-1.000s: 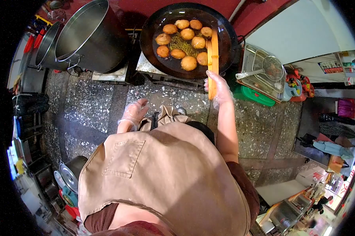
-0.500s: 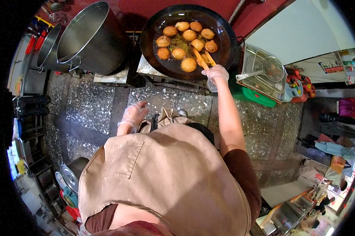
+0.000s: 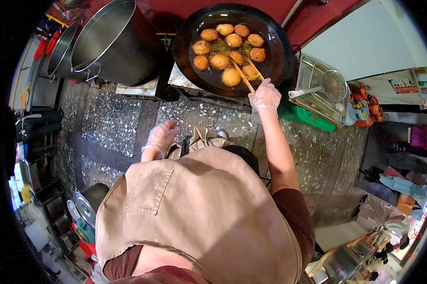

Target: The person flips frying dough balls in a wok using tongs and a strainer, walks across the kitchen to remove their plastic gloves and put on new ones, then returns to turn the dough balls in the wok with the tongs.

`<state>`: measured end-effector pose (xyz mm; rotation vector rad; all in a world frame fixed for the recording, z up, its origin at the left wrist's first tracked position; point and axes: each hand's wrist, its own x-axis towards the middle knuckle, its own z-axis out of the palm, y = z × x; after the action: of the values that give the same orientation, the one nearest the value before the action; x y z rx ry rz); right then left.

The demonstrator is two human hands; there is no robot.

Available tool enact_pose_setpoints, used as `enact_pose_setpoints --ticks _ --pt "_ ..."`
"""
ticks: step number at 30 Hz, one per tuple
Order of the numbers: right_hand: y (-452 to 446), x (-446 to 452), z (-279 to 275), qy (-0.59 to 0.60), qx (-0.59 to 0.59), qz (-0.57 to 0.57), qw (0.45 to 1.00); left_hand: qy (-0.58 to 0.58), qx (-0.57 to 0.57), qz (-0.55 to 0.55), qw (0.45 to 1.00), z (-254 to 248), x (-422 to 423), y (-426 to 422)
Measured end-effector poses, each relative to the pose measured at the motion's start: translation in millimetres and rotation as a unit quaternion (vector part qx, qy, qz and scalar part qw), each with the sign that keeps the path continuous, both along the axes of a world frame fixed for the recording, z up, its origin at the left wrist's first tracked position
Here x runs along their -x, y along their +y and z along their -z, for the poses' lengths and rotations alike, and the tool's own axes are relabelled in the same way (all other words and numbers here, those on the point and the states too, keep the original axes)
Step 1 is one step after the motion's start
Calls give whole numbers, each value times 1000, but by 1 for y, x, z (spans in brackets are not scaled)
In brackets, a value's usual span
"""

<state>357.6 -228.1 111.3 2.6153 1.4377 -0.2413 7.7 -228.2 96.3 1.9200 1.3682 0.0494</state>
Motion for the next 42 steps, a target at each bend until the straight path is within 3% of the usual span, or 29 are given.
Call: enact_pose_setpoints --ticks 8,21,28,31,33,38,42 --pt "4 -3 11 63 1 35 997 9 12 16 1000 -7 -6 8" --pt "-13 2 -1 39 -6 27 999 5 9 23 1000 -2 -3 11" --pt "-22 -5 -12 119 29 52 991 4 14 25 1000 -4 -6 12" --pt "-19 -18 -5 189 53 84 977 -4 11 27 1000 -4 -7 14" --pt "-21 -27 10 265 4 112 958 -12 11 27 999 -5 -8 14" --pt "-19 -28 -4 256 53 103 960 -4 10 36 999 -4 -9 14" --pt "-12 -27 -10 179 65 90 978 10 8 42 999 -3 -10 14"
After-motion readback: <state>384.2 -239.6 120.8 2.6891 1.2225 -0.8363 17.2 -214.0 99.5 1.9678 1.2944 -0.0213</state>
